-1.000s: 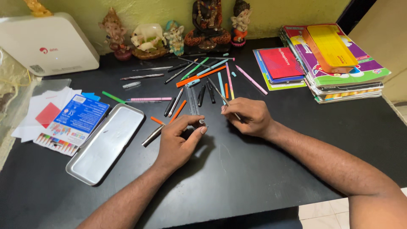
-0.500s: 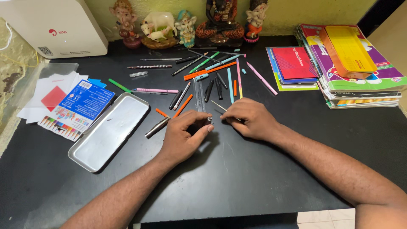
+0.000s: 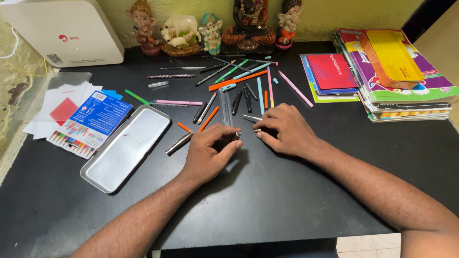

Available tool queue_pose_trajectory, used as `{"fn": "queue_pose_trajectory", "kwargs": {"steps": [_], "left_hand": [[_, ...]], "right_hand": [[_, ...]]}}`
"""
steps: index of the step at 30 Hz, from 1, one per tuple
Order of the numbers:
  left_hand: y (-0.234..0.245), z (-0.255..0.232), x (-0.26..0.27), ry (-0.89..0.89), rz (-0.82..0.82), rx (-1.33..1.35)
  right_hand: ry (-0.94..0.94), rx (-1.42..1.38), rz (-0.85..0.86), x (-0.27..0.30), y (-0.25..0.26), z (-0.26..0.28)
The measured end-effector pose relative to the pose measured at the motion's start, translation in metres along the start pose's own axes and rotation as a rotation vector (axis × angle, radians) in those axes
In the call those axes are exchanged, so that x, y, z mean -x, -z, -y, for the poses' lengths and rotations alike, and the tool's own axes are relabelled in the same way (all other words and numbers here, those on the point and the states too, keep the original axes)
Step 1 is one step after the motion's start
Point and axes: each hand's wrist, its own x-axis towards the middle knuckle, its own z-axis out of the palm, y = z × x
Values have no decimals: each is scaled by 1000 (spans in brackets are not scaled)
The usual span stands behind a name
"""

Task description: The person disassembles and reassembles multiple pens on a cluttered desk. They remove caps and barrels, insert refill cartridges, and reattach components. The person handles several pens one at a time, occasionally setting parts aside before completing the assembly.

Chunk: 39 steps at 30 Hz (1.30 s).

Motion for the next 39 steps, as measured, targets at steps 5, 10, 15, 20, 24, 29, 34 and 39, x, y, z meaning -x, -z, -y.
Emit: {"fn": "queue_pose_trajectory", "kwargs": {"steps": [5, 10, 15, 20, 24, 29, 34, 39], "left_hand": [[0, -1, -1, 1, -6, -3], [0, -1, -2, -6, -2, -39], [0, 0, -1, 1, -11, -21], [0, 0, -1, 5, 2, -18], [-1, -1, 0, 24, 13, -9], [1, -1, 0, 24, 16, -12], [0, 1, -1, 25, 46, -50], [-1, 1, -1, 47, 61, -48]], "right_hand": [[32, -5, -34, 0, 2, 1], [31, -8, -51, 1, 0, 1], [12, -28, -20, 0, 1, 3], [11, -22, -20, -1, -1, 1], [27, -23, -42, 0, -3, 0], [33, -94, -191, 0, -3, 1], [16, -168, -241, 2, -2, -1], [64, -181, -222, 1, -3, 0]]}}
